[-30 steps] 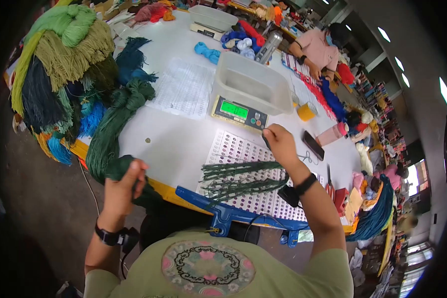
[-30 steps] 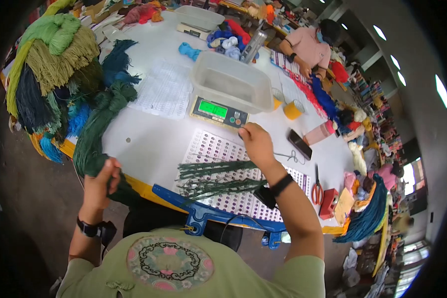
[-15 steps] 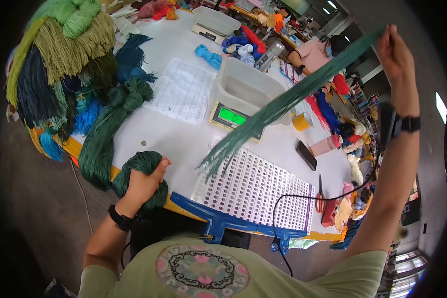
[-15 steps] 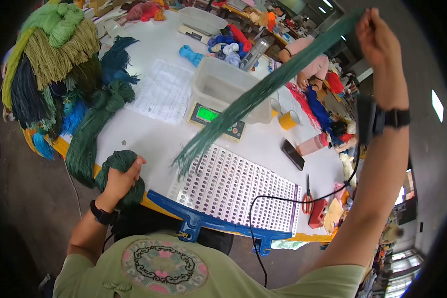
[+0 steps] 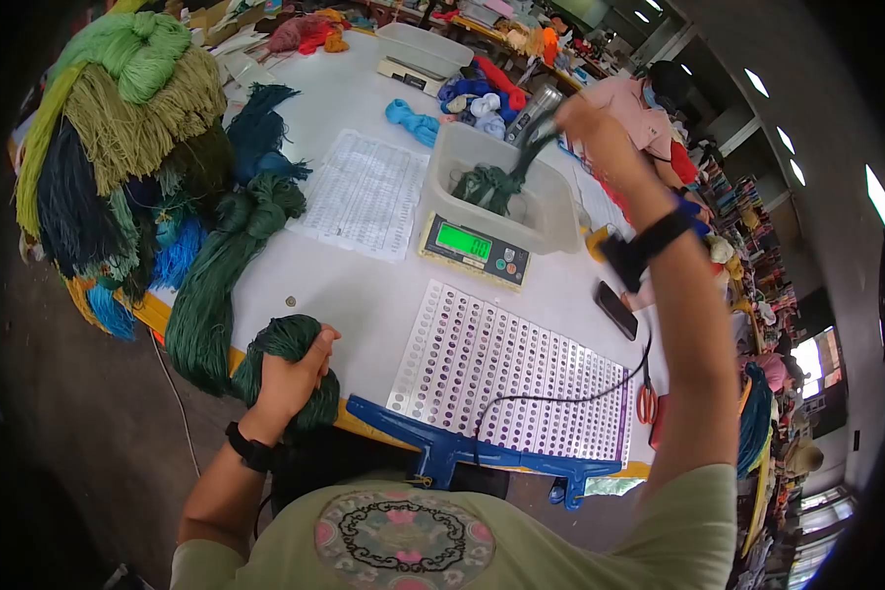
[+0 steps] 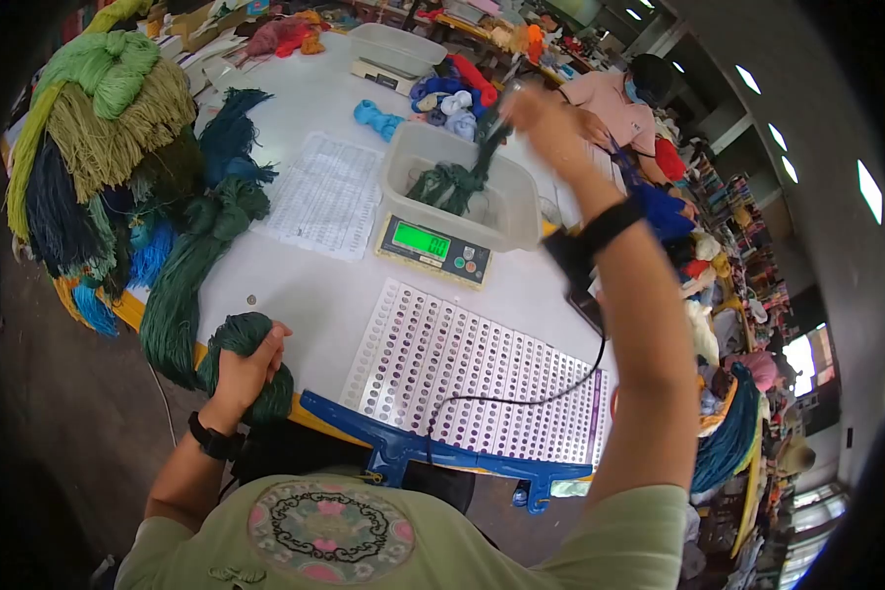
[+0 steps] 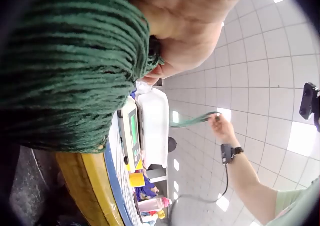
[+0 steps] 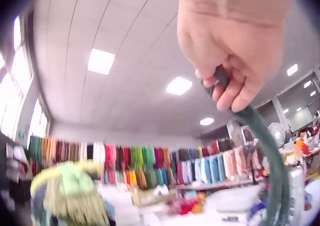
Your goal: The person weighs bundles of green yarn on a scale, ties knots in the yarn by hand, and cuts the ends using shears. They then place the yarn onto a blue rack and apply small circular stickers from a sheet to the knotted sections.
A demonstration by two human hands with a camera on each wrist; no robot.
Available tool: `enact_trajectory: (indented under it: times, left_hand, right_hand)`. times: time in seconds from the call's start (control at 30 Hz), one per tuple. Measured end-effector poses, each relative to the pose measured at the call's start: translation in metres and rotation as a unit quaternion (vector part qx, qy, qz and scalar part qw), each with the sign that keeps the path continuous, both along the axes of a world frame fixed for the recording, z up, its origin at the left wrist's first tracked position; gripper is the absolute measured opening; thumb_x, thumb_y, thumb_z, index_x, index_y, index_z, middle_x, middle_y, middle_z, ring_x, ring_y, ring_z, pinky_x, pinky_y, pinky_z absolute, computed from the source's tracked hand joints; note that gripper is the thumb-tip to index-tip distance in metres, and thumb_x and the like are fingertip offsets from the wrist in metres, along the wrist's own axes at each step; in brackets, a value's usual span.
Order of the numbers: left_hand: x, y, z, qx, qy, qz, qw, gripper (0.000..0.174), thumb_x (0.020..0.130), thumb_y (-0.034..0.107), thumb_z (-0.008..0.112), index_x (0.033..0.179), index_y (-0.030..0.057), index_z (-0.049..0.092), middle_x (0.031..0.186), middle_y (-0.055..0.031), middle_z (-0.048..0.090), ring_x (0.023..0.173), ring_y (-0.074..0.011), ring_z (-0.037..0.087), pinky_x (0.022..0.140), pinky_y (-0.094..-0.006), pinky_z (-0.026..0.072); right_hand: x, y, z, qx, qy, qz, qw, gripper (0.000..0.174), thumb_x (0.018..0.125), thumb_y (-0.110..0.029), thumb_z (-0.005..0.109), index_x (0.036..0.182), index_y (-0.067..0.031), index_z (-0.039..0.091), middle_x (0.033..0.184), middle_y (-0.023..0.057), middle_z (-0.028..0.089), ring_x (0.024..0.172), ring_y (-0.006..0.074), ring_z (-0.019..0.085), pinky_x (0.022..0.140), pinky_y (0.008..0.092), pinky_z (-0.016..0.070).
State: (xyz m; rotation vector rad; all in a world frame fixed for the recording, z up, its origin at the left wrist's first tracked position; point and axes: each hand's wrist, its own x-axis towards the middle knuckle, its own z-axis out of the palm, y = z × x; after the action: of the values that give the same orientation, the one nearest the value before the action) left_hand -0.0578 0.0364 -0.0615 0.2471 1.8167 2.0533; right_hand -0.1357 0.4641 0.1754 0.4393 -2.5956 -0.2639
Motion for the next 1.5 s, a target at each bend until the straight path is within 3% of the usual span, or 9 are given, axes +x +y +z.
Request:
enact_trajectory:
  times: [0.07, 0.23, 0.4, 1.13, 1.2, 1.3, 1.37, 1.43, 1.5]
  left_hand:
    - [-0.001, 0.0, -0.001, 0.0, 0.0, 0.0, 1.0, 0.017, 0.094, 0.017, 0.058, 0.092, 0.0009, 0.064, 0.066, 0.0028, 0.052, 0.053, -0.0026, 0.047, 0.044, -0.0184, 0.0366]
    - [0.001, 0.0, 0.001, -0.005, -0.005, -0.007, 1.0, 0.018, 0.094, 0.018, 0.057, 0.092, 0.0015, 0.065, 0.067, 0.0028, 0.053, 0.053, -0.0026, 0.047, 0.045, -0.0183, 0.0367]
    - [0.002, 0.001, -0.001, -0.017, 0.014, 0.003, 1.0, 0.019, 0.094, 0.02, 0.058, 0.092, 0.002, 0.065, 0.067, 0.0026, 0.053, 0.053, -0.0028, 0.047, 0.045, -0.0185, 0.0365]
    - [0.005, -0.004, -0.001, 0.01, 0.017, -0.004, 1.0, 0.021, 0.095, 0.02, 0.057, 0.095, 0.0013, 0.064, 0.068, 0.0025, 0.053, 0.055, -0.0025, 0.047, 0.047, -0.0181, 0.0373]
    - [0.004, -0.004, 0.001, 0.018, 0.013, -0.008, 1.0, 0.021, 0.094, 0.021, 0.057, 0.094, 0.0014, 0.064, 0.069, 0.0019, 0.053, 0.057, -0.0034, 0.048, 0.046, -0.0186, 0.0373]
    - [0.005, -0.013, 0.001, 0.066, -0.011, 0.002, 0.998, 0.021, 0.094, 0.021, 0.058, 0.093, 0.0011, 0.064, 0.07, 0.0008, 0.055, 0.057, -0.005, 0.049, 0.046, -0.0194, 0.0369]
    - [0.004, -0.027, 0.01, 0.114, -0.046, 0.011, 0.992, 0.021, 0.094, 0.021, 0.057, 0.095, 0.0007, 0.062, 0.074, -0.0015, 0.056, 0.058, -0.0078, 0.051, 0.045, -0.0196, 0.0365]
    - [0.007, -0.041, 0.028, 0.195, -0.096, -0.003, 0.976, 0.025, 0.095, 0.024, 0.055, 0.101, 0.0004, 0.061, 0.081, -0.004, 0.058, 0.061, -0.0097, 0.052, 0.046, -0.0196, 0.0378]
    - [0.011, -0.043, 0.044, 0.302, -0.113, -0.083, 0.943, 0.031, 0.097, 0.027, 0.052, 0.107, -0.001, 0.059, 0.104, -0.0119, 0.059, 0.085, -0.019, 0.059, 0.062, -0.0276, 0.0526]
  right_hand:
    - [0.024, -0.034, -0.069, -0.18, -0.066, -0.144, 0.971, 0.018, 0.089, -0.025, 0.057, 0.092, -0.0086, 0.062, 0.084, 0.0149, 0.065, 0.08, 0.034, 0.062, 0.072, 0.0462, 0.0463]
    - [0.09, -0.065, -0.123, -0.102, 0.003, -0.116, 0.988, 0.016, 0.085, -0.022, 0.063, 0.09, -0.0065, 0.063, 0.084, 0.0119, 0.064, 0.077, 0.0304, 0.06, 0.073, 0.0418, 0.0393]
    - [0.128, -0.078, -0.131, -0.153, 0.042, -0.118, 0.98, 0.024, 0.078, -0.011, 0.07, 0.101, -0.0059, 0.065, 0.112, 0.0066, 0.056, 0.083, 0.0232, 0.057, 0.075, 0.0368, 0.0371]
    - [0.105, -0.086, -0.155, -0.094, 0.088, -0.181, 0.975, 0.028, 0.076, -0.019, 0.072, 0.101, -0.0064, 0.065, 0.128, 0.0111, 0.05, 0.113, 0.029, 0.046, 0.088, 0.0409, 0.0378]
    - [0.108, -0.064, -0.15, -0.294, 0.119, -0.137, 0.938, 0.024, 0.085, -0.026, 0.066, 0.101, -0.008, 0.064, 0.12, 0.0102, 0.056, 0.109, 0.0275, 0.049, 0.089, 0.0389, 0.0376]
    - [0.154, -0.026, -0.103, -0.744, 0.11, -0.024, 0.658, 0.021, 0.094, -0.032, 0.055, 0.097, -0.0111, 0.057, 0.086, 0.0037, 0.059, 0.084, 0.0204, 0.058, 0.078, 0.0305, 0.0441]
    - [0.205, -0.001, -0.054, -0.735, 0.266, -0.065, 0.621, 0.02, 0.094, -0.03, 0.052, 0.095, -0.0094, 0.055, 0.08, 0.0019, 0.055, 0.074, 0.0145, 0.056, 0.066, 0.028, 0.0452]
    - [0.254, 0.03, -0.019, -0.576, 0.454, -0.15, 0.663, 0.022, 0.095, -0.028, 0.051, 0.094, -0.007, 0.058, 0.069, -0.0028, 0.054, 0.057, 0.0071, 0.048, 0.05, 0.019, 0.0355]
    - [0.27, 0.011, 0.004, -0.522, 0.407, -0.19, 0.725, 0.024, 0.095, -0.028, 0.051, 0.099, -0.0062, 0.061, 0.068, -0.0066, 0.049, 0.053, 0.0022, 0.04, 0.046, 0.0176, 0.0289]
